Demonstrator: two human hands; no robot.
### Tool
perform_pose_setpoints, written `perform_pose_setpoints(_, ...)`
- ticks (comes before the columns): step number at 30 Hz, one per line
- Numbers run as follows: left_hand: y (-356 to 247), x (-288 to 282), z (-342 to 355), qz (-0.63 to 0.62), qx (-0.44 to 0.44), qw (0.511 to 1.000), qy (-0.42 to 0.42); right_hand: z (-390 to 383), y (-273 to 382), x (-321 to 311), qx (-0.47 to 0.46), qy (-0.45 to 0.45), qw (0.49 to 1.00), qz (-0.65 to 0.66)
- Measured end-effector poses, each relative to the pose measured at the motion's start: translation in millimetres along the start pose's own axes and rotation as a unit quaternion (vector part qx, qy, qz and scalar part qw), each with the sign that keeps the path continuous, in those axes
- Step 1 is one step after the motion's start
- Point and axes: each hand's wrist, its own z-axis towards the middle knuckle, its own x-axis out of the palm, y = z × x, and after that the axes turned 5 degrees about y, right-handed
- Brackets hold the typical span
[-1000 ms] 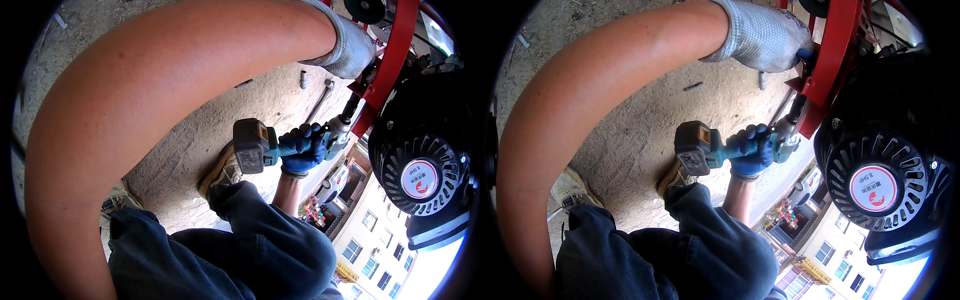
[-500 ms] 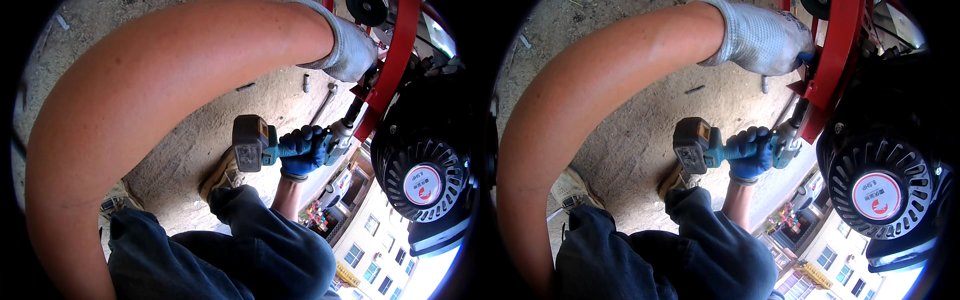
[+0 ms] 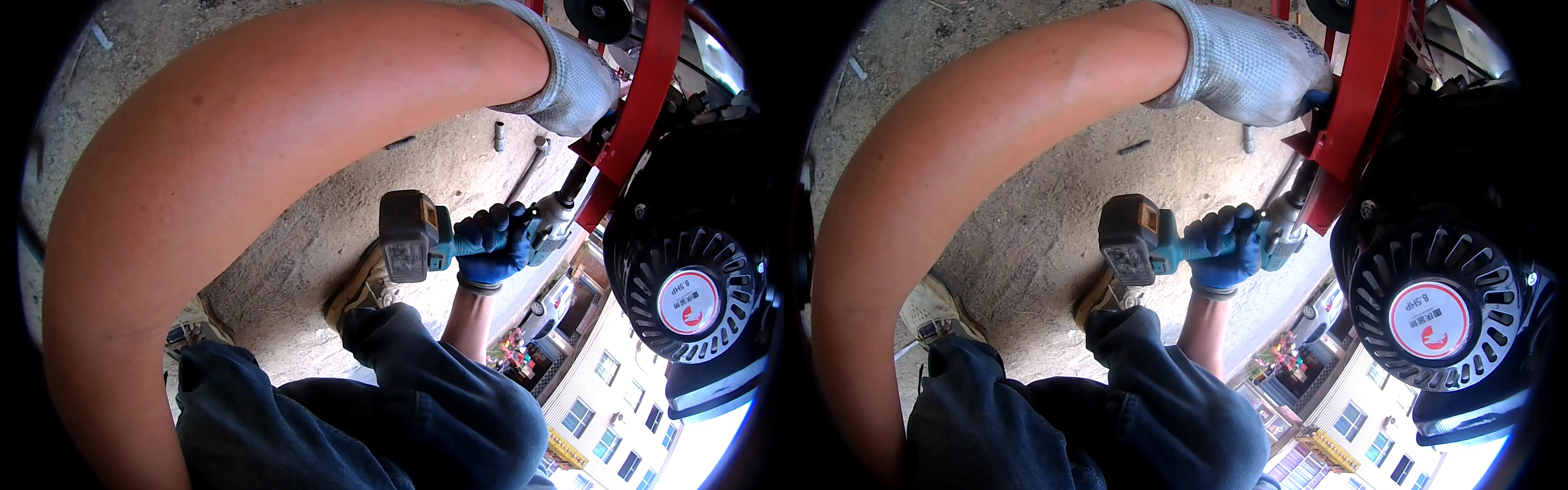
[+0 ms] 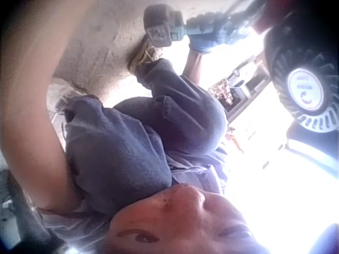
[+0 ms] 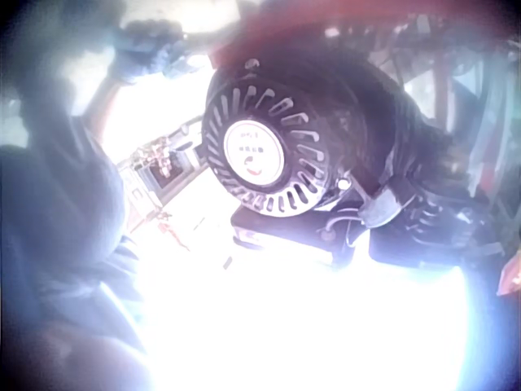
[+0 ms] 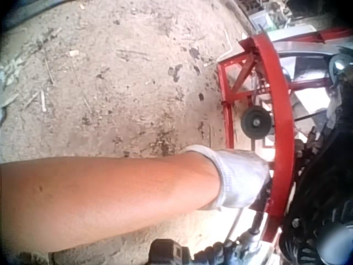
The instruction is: The person kneels beside a red motor frame, inserts a bolt into a hole, and uses a cordless impact driver to tighten it. They then use a wrench to hold the bolt while tightening with the impact driver.
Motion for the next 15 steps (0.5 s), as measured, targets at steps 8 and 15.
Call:
perform_pose_setpoints(8,1.2,-0.5,-3.7,0.009,0.002,1.0,0.002,-1.6,2.5,-0.6,-0.002,-0.006,1.0,-0.021)
perform_pose_setpoints(15,3.7,-6.8,-8.5,0.019,-0.006,1.0,-0.005,-0.2,2.3,1.0,0.004,-0.01,1.0,-0.018)
